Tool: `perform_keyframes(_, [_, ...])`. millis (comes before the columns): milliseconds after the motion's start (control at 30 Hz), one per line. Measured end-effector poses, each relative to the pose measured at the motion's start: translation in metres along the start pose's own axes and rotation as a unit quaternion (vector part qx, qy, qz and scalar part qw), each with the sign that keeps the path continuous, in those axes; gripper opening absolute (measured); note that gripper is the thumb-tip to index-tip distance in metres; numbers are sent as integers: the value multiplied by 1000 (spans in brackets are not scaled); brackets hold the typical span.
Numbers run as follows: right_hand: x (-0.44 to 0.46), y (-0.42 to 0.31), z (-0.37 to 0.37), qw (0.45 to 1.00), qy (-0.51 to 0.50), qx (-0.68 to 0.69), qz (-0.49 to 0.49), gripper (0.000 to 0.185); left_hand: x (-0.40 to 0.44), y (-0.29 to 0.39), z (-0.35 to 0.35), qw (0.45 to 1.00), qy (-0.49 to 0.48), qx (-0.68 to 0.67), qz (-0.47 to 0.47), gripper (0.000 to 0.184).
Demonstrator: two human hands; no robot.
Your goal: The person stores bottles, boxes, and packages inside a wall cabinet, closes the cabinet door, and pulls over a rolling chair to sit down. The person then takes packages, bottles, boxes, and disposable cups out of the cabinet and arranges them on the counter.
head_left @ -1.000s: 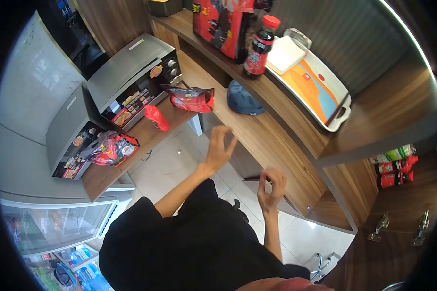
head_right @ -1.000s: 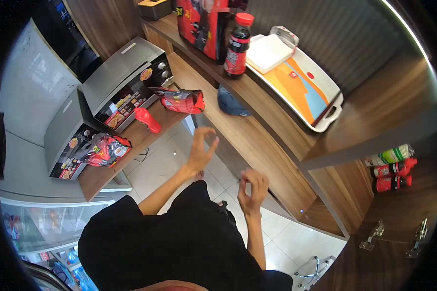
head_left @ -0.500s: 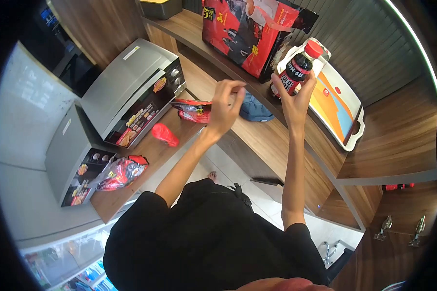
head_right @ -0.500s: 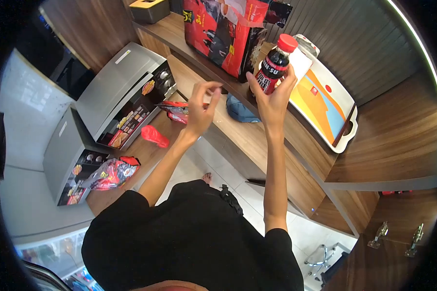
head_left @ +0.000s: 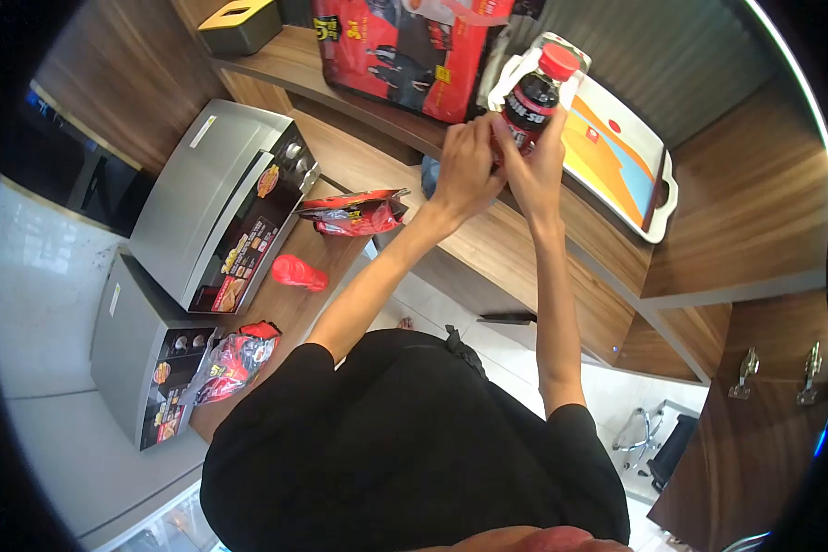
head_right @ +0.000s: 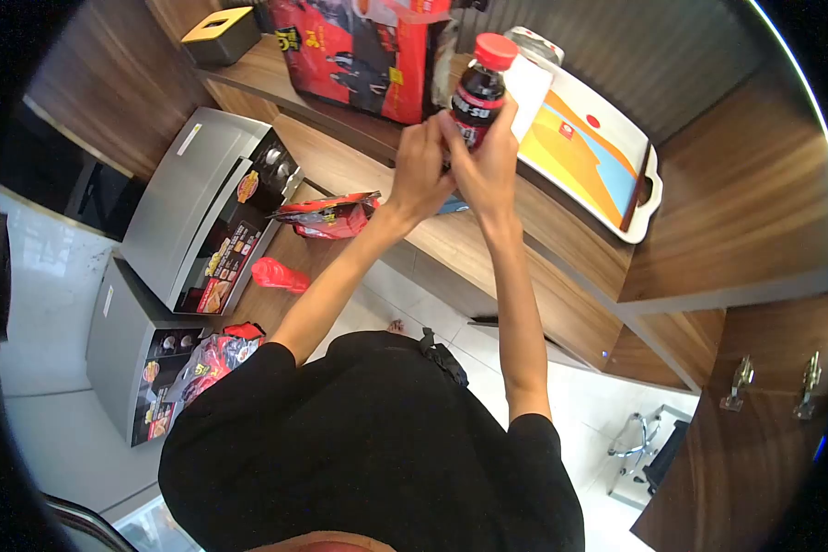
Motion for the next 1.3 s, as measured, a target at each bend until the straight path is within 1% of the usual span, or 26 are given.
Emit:
perform_keyframes(33, [-2, -6, 0, 1000, 3, 15, 10, 58, 0, 3, -5, 1000, 16, -4, 8, 63])
perform_keyframes(67, [-4, -9, -2, 999, 10, 18, -35, 60, 0, 6, -12, 999, 33, -8, 17, 63])
perform_keyframes(100, [-7, -19, -3, 999, 9, 20, -46, 61, 1, 13, -19, 998, 50, -11, 25, 63])
perform_keyframes(167, [-16, -53, -12, 997, 6, 23, -68, 63, 6, 37, -38, 995, 83, -58, 9, 61])
perform_keyframes(200, [-20, -63, -20, 992, 2, 21, -122, 59, 7, 48, -45, 992, 91, -82, 9, 60])
perform_keyframes(233, [-27, -70, -29, 994, -15, 17, -109, 57, 6, 61, -51, 989, 98, -107, 9, 59])
perform_keyframes(267, [-38, -80, -40, 995, -29, 11, -97, 55, 4, 77, -56, 986, 91, -138, -12, 59])
perform_keyframes(300, [-49, -89, -53, 996, -42, 2, -84, 53, -1, 91, -55, 984, 81, -158, -13, 59])
perform_keyframes(333, [-62, -98, -67, 997, -17, 25, -75, 49, -7, 106, -54, 981, 68, -183, -12, 60])
perform_keyframes(367, [-76, -106, -84, 996, 5, 8, -83, 50, -12, 123, -51, 976, 54, -211, -11, 61])
perform_keyframes(400, [-93, -111, -102, 995, 27, -11, -90, 51, -22, 141, -43, 972, 45, -228, 16, 65])
perform_keyframes(500, [-145, -129, -163, 986, 113, -41, -118, 56, -40, 215, -32, 959, 32, -265, 91, 67])
perform_keyframes(533, [-165, -138, -185, 982, 149, -61, -100, 57, -49, 241, -26, 953, -11, -286, 95, 69])
perform_keyframes(633, [-210, -150, -252, 961, 243, -78, -108, 55, -68, 312, 3, 928, -68, -329, 159, 68])
perform_keyframes(667, [-223, -150, -276, 952, 286, -82, -70, 51, -75, 335, 15, 919, -122, -338, 160, 67])
perform_keyframes(700, [-228, -152, -300, 944, 299, -101, -93, 47, -78, 356, 25, 921, -150, -317, 169, 67])
perform_keyframes(767, [-241, -145, -346, 938, 339, -56, -33, 44, -80, 392, 47, 922, -206, -269, 188, 67])
perform_keyframes(833, [-236, -142, -385, 939, 338, -49, -39, 40, -81, 424, 79, 926, -187, -264, 195, 61])
perform_keyframes(867, [-233, -139, -405, 941, 332, -61, -12, 41, -80, 436, 96, 929, -176, -260, 198, 59])
perform_keyframes(900, [-229, -134, -424, 943, 324, -73, 14, 42, -78, 446, 114, 927, -190, -264, 188, 58])
perform_keyframes(967, [-217, -123, -455, 947, 310, -81, 1, 43, -74, 461, 145, 923, -218, -269, 168, 57])
perform_keyframes(1067, [-203, -95, -498, 953, 287, -101, -16, 45, -65, 477, 179, 923, -261, -232, 164, 57])
perform_keyframes(1133, [-190, -89, -514, 952, 280, -119, -24, 46, -57, 484, 198, 923, -250, -249, 150, 56])
perform_keyframes(1233, [-171, -82, -533, 933, 279, -220, -49, 50, -43, 490, 238, 915, -255, -288, 119, 56])
perform_keyframes(1267, [-166, -73, -544, 930, 292, -225, 6, 64, -40, 491, 252, 910, -261, -303, 107, 56])
perform_keyframes(1300, [-162, -63, -553, 911, 301, -283, -9, 70, -39, 491, 262, 919, -232, -308, 78, 53])
Point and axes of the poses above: each hand's wrist, its own x-axis towards the middle knuckle, its own z-axis out of the palm, y = z × x, the point moved 4 cm from there along x, towards the middle knuckle, and after that the axes turned 15 degrees about x, right-handed, at the moved point
